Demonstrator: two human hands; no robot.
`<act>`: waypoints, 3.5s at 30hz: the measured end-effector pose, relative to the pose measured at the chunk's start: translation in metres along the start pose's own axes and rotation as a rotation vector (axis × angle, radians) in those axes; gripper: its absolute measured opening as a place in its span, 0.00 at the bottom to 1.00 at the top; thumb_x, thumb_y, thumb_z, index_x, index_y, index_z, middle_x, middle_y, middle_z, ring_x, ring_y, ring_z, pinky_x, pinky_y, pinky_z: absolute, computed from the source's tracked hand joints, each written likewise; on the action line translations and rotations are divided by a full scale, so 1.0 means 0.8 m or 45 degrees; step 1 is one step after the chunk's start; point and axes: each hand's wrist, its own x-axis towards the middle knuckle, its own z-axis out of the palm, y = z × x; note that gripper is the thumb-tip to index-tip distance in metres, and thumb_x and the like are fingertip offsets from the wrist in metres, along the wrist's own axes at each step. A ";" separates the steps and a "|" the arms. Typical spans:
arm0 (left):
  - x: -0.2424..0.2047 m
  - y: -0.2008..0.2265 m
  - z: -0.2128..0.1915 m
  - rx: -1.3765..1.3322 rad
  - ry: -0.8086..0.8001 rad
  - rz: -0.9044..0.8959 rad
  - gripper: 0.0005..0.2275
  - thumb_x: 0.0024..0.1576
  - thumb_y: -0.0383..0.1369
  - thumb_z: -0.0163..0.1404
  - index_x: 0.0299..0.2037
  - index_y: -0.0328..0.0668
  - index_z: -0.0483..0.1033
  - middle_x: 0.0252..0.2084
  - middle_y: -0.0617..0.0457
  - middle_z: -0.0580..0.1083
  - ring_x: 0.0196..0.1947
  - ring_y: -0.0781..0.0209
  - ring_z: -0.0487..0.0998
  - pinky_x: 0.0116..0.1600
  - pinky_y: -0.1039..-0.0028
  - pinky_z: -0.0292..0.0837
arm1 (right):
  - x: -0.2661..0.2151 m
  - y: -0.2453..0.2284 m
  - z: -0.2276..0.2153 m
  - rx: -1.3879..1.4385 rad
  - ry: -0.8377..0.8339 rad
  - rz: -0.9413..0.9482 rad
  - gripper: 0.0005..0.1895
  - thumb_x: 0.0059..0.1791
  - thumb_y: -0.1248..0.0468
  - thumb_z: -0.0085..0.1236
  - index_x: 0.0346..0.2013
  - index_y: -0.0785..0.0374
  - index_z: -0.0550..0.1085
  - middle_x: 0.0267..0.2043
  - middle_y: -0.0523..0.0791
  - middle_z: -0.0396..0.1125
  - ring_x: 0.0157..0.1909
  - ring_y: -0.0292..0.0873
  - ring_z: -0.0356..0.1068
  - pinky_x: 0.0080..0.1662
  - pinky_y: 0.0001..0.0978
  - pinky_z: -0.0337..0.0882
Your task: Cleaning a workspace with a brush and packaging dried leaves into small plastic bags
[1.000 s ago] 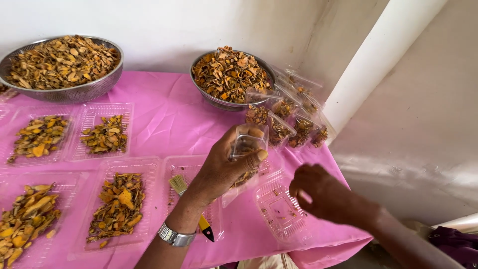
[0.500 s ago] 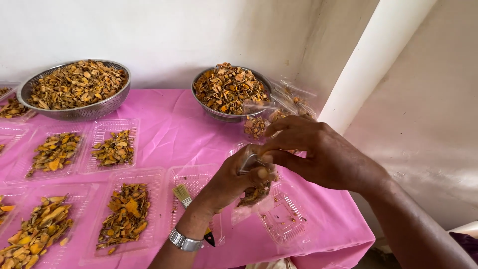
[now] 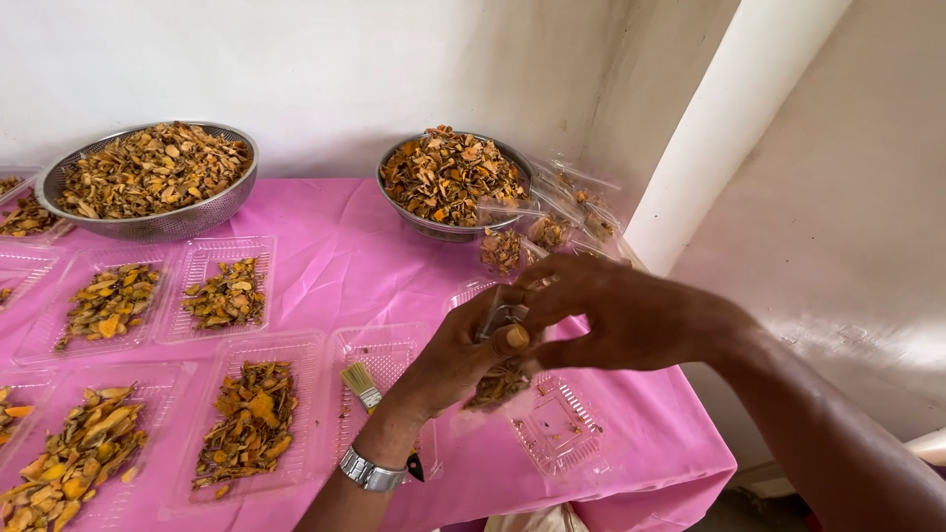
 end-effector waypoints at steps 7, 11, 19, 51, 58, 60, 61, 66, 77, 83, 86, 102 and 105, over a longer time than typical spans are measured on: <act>0.007 -0.006 -0.001 -0.019 -0.045 -0.013 0.29 0.56 0.53 0.55 0.60 0.40 0.71 0.41 0.42 0.75 0.36 0.59 0.75 0.42 0.69 0.76 | -0.004 -0.003 -0.001 0.100 0.222 -0.134 0.04 0.46 0.60 0.68 0.30 0.54 0.80 0.41 0.43 0.77 0.60 0.54 0.72 0.60 0.51 0.67; 0.006 0.009 0.005 0.004 0.001 -0.028 0.27 0.55 0.47 0.58 0.58 0.39 0.69 0.39 0.43 0.76 0.33 0.60 0.77 0.38 0.72 0.76 | -0.006 0.010 0.013 0.050 0.398 -0.115 0.05 0.45 0.62 0.69 0.31 0.55 0.78 0.35 0.42 0.76 0.57 0.54 0.73 0.59 0.52 0.69; -0.013 0.028 0.002 0.098 0.179 0.049 0.15 0.57 0.38 0.55 0.52 0.44 0.74 0.45 0.45 0.81 0.40 0.52 0.87 0.40 0.63 0.90 | -0.026 -0.044 -0.001 -0.022 0.498 -0.144 0.06 0.51 0.63 0.60 0.43 0.55 0.76 0.42 0.42 0.68 0.39 0.42 0.71 0.42 0.34 0.69; -0.017 0.025 -0.024 0.072 0.188 -0.329 0.31 0.46 0.44 0.61 0.60 0.41 0.69 0.44 0.51 0.75 0.45 0.60 0.78 0.50 0.70 0.77 | -0.085 0.098 0.192 -0.112 0.219 0.500 0.14 0.51 0.52 0.59 0.49 0.52 0.79 0.52 0.41 0.73 0.51 0.39 0.73 0.53 0.34 0.77; -0.024 0.031 -0.019 0.083 0.224 -0.389 0.31 0.46 0.42 0.60 0.61 0.42 0.70 0.46 0.50 0.76 0.47 0.59 0.80 0.52 0.70 0.77 | -0.079 0.079 0.210 -0.121 0.112 0.184 0.22 0.52 0.56 0.59 0.61 0.52 0.74 0.57 0.45 0.70 0.57 0.49 0.67 0.56 0.48 0.69; -0.023 0.029 -0.020 0.093 0.228 -0.403 0.32 0.45 0.43 0.60 0.61 0.42 0.70 0.47 0.50 0.76 0.48 0.59 0.80 0.53 0.69 0.77 | -0.070 0.075 0.216 -0.103 0.201 0.134 0.16 0.53 0.58 0.58 0.55 0.55 0.77 0.52 0.45 0.71 0.52 0.48 0.70 0.51 0.45 0.71; -0.023 0.028 -0.020 0.107 0.241 -0.414 0.32 0.45 0.44 0.60 0.61 0.43 0.70 0.47 0.49 0.77 0.48 0.59 0.80 0.54 0.69 0.78 | -0.064 0.073 0.218 -0.088 0.286 0.073 0.11 0.54 0.60 0.56 0.49 0.57 0.80 0.47 0.45 0.73 0.47 0.48 0.72 0.47 0.43 0.74; -0.023 0.026 -0.020 0.095 0.264 -0.421 0.31 0.46 0.42 0.61 0.61 0.44 0.71 0.47 0.50 0.75 0.48 0.61 0.79 0.52 0.71 0.76 | -0.054 0.087 0.240 -0.116 0.279 0.037 0.06 0.53 0.62 0.58 0.43 0.58 0.78 0.41 0.43 0.72 0.39 0.47 0.71 0.40 0.42 0.72; -0.031 0.023 -0.029 0.059 0.271 -0.406 0.32 0.46 0.42 0.61 0.62 0.40 0.70 0.42 0.53 0.73 0.43 0.64 0.76 0.47 0.72 0.75 | -0.068 0.097 0.200 0.082 0.308 0.592 0.04 0.52 0.63 0.57 0.33 0.52 0.78 0.32 0.37 0.78 0.29 0.32 0.77 0.34 0.22 0.83; -0.026 0.028 -0.022 0.099 0.243 -0.387 0.32 0.44 0.44 0.61 0.60 0.42 0.72 0.47 0.50 0.77 0.48 0.60 0.80 0.50 0.69 0.78 | -0.071 0.115 0.231 -0.005 0.324 0.594 0.07 0.55 0.61 0.49 0.42 0.54 0.75 0.37 0.39 0.76 0.30 0.35 0.74 0.34 0.27 0.77; -0.027 0.027 -0.020 0.157 0.247 -0.424 0.34 0.43 0.46 0.61 0.62 0.44 0.72 0.49 0.52 0.76 0.49 0.61 0.81 0.53 0.71 0.78 | -0.071 0.124 0.255 -0.098 0.414 0.428 0.09 0.55 0.62 0.49 0.42 0.59 0.77 0.39 0.44 0.75 0.38 0.46 0.74 0.41 0.40 0.73; -0.031 0.023 -0.014 0.071 0.173 -0.319 0.30 0.47 0.41 0.62 0.61 0.42 0.70 0.51 0.50 0.74 0.52 0.63 0.76 0.57 0.72 0.73 | -0.066 0.145 0.291 -0.604 0.207 0.458 0.08 0.54 0.67 0.50 0.30 0.59 0.69 0.29 0.42 0.63 0.23 0.36 0.59 0.23 0.32 0.66; -0.033 0.027 -0.014 0.100 0.177 -0.330 0.30 0.47 0.42 0.62 0.61 0.43 0.71 0.51 0.51 0.75 0.52 0.62 0.78 0.57 0.71 0.75 | -0.080 0.114 0.248 -0.438 0.155 0.431 0.08 0.56 0.64 0.47 0.32 0.58 0.70 0.29 0.41 0.65 0.26 0.39 0.62 0.30 0.37 0.66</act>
